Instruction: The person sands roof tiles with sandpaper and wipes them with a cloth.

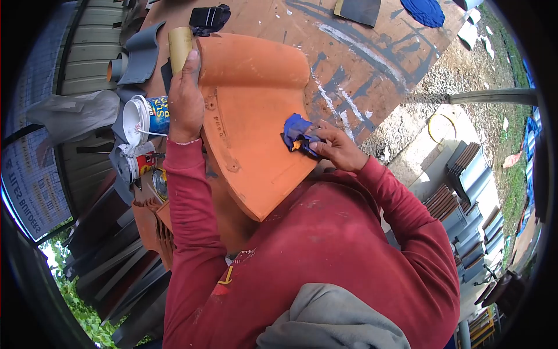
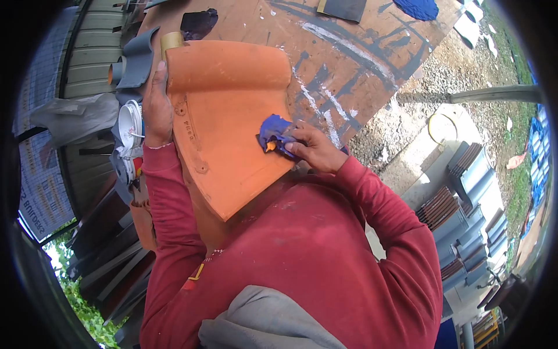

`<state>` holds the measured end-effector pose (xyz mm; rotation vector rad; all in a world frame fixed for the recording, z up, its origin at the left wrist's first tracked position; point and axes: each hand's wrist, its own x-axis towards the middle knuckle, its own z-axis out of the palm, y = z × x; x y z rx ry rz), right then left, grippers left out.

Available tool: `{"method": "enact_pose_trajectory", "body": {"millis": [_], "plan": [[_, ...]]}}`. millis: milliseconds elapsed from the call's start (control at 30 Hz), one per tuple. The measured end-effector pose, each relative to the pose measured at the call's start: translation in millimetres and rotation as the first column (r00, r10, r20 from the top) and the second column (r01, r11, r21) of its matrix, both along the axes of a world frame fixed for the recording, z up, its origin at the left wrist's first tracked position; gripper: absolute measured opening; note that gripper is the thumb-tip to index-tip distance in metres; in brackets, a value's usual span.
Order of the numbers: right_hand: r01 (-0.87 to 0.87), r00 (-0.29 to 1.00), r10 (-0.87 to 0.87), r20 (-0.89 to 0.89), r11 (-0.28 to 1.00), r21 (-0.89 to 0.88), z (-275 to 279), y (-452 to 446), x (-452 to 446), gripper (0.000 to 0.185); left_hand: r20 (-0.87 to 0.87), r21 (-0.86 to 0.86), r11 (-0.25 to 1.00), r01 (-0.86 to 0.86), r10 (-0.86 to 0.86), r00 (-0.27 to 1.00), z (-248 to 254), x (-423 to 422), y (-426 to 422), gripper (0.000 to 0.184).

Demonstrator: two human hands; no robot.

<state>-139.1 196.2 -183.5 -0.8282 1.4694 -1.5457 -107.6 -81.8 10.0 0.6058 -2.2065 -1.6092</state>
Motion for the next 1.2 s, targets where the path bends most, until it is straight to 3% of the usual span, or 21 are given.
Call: {"method": "enact_pose_trajectory", "body": {"millis": [33,67,100,133,167,200,267,300,367,433,533,600,700,733,800,900,1000,1033,1100,1133,1200], "plan": [[0.062,0.99,-0.019,-0.139,0.949,0.31,-5.4,-2.1,-10.9,0.025,0.007,0.053,0.998,-0.022,0.022,1.0,-1.1,4.0,-4.7,0.056],[0.158,0.984,-0.177,0.006,0.895,0.418,-10.3,-8.4,-13.1,0.025,0.014,0.105,0.993,-0.047,0.046,0.999,-3.0,8.2,-10.6,0.056],[0.255,0.958,-0.282,0.055,0.923,0.288,2.2,-18.8,-13.1,0.025,0.015,0.1,0.994,-0.055,0.054,0.998,-6.4,12.2,-19.2,0.056],[0.355,0.92,-0.374,0.117,0.921,0.16,22.9,-33.0,-14.6,0.026,0.011,0.233,0.971,-0.05,0.048,0.999,-11.8,14.8,-29.5,0.056],[0.456,0.877,-0.469,-0.104,0.881,-0.128,46.7,-52.5,-14.3,0.029,0.01,0.365,0.93,-0.042,0.041,0.999,-16.3,18.2,-34.9,0.056],[0.463,0.758,-0.591,-0.275,0.785,-0.412,65.6,-72.3,-9.3,0.032,0.021,0.371,0.927,-0.049,0.044,0.999,-19.9,23.1,-33.7,0.056],[0.182,0.681,-0.527,-0.508,0.795,-0.579,81.6,-110.3,-7.3,0.041,-0.017,0.272,0.962,-0.007,0.012,1.0,-19.6,21.8,-36.2,0.057],[0.183,0.679,-0.531,-0.507,0.791,-0.584,68.2,-119.7,-8.5,0.041,-0.057,0.377,0.926,0.01,0.012,0.998,-16.9,21.6,-28.6,0.061],[0.211,0.576,-0.59,-0.566,0.776,-0.595,20.1,-145.1,-2.7,0.045,-0.048,0.256,0.966,0.046,-0.035,0.998,-16.6,29.4,-32.3,0.063],[0.322,0.546,-0.585,-0.6,0.807,-0.495,-11.2,-130.5,-15.4,0.043,0.054,-0.028,0.997,0.07,-0.069,0.996,-21.9,41.1,-49.2,0.069],[0.521,0.608,-0.513,-0.605,0.834,-0.183,-51.5,-95.8,-21.4,0.04,0.125,-0.063,0.997,0.042,-0.034,0.992,-37.0,59.7,-73.8,0.068],[0.542,0.56,-0.399,-0.726,0.839,-0.042,-49.0,-81.4,-30.1,0.04,0.13,-0.062,0.996,0.064,-0.056,0.99,-39.3,65.2,-72.9,0.067],[0.592,0.636,-0.497,-0.59,0.805,-0.04,-18.2,-90.4,-26.6,0.038,0.06,-0.092,0.994,0.053,-0.048,0.997,-30.7,66.6,-45.5,0.063],[0.539,0.663,-0.523,-0.535,0.83,-0.143,11.3,-94.1,-17.5,0.041,0.03,-0.112,0.993,0.032,-0.029,0.999,-27.2,66.0,-40.9,0.062],[0.218,0.622,-0.408,-0.668,0.91,-0.353,38.1,-99.6,-5.2,0.047,0.02,-0.178,0.983,0.042,-0.039,0.999,-21.6,69.3,-34.9,0.06],[0.108,0.516,-0.313,-0.797,0.947,-0.302,-9.6,-95.6,-11.3,0.054,0.046,-0.252,0.964,0.086,-0.076,0.996,-28.2,89.4,-39.9,0.054],[0.458,0.56,-0.42,-0.714,0.875,-0.156,-66.9,-82.8,-31.8,0.039,0.031,-0.298,0.951,0.077,-0.071,0.997,-29.7,105.4,-35.9,0.05],[0.45,0.557,-0.419,-0.717,0.878,-0.163,-62.0,-77.3,-41.9,0.039,0.024,-0.301,0.951,0.074,-0.07,0.997,-28.5,110.8,-30.7,0.049],[0.471,0.765,-0.293,-0.574,0.862,0.188,-44.5,-65.5,-59.2,0.022,-0.033,-0.309,0.951,0.031,-0.044,0.998,-24.7,116.5,-16.6,0.045],[0.47,0.762,-0.293,-0.577,0.864,0.182,-22.5,-61.6,-62.6,0.022,-0.067,-0.317,0.949,0.01,-0.033,0.997,-22.6,120.6,-13.9,0.043],[0.714,0.619,-0.631,-0.466,0.7,0.001,27.1,-66.9,-77.2,0.023,-0.074,-0.296,0.955,0.005,-0.028,0.997,-22.8,132.4,-10.9,0.041]]}}
